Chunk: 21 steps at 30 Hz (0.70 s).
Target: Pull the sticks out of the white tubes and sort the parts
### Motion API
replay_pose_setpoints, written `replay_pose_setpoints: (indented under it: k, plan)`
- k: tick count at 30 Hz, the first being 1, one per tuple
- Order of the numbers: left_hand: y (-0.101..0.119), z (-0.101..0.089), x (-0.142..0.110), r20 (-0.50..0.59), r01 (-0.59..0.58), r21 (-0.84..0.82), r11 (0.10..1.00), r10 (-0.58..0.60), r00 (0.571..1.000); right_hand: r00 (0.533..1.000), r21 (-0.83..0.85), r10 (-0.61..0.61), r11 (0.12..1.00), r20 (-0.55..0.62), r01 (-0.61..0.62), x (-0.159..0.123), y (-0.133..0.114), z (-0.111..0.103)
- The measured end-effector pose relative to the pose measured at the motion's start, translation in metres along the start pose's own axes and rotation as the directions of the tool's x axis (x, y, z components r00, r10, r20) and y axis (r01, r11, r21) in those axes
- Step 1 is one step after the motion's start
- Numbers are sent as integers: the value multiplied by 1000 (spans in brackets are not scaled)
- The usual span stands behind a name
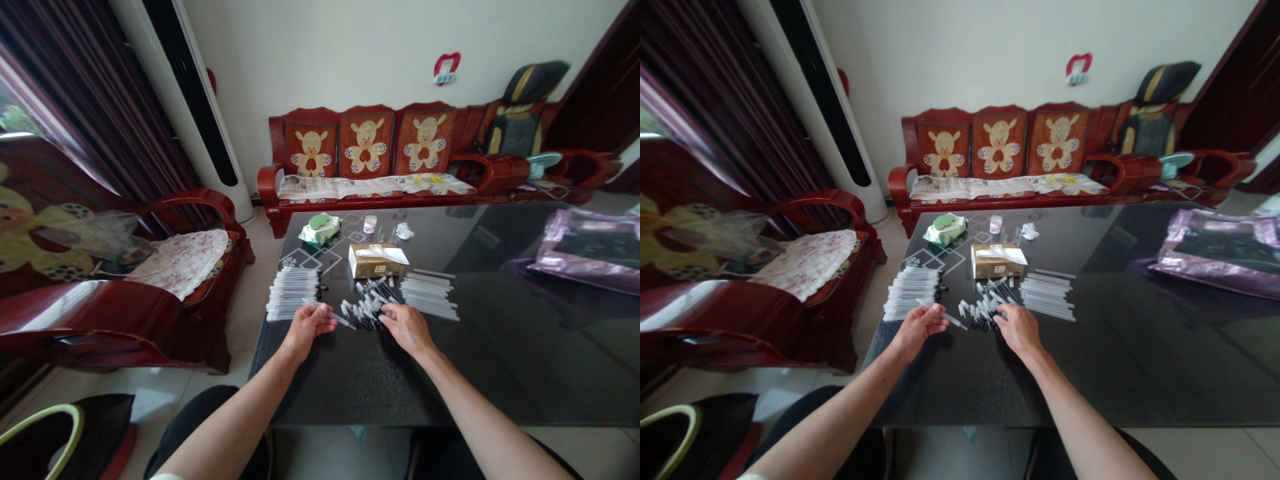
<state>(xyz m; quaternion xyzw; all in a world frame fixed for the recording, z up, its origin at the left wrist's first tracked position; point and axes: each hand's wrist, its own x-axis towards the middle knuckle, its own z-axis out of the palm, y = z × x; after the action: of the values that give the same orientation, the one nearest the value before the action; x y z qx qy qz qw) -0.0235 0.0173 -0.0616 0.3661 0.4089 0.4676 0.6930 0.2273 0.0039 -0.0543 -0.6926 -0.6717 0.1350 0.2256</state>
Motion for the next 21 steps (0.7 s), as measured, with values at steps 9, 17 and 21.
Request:
replay_pose_setpoints:
  k: [9, 17, 21]
  plan:
    - [-3, 6, -4, 54, 9, 19, 1000, -10, 999, 914, 544, -237, 839, 330, 21, -27, -43, 11]
    - [22, -16, 11, -157, -153, -66, 986, 141, 977, 974, 293, -152, 951, 169, 98, 2, 15, -30]
    - [23, -17, 11, -155, -161, -77, 984, 148, 977, 1000, 4, -28, 1000, -2, 28, 15, 54, -56]
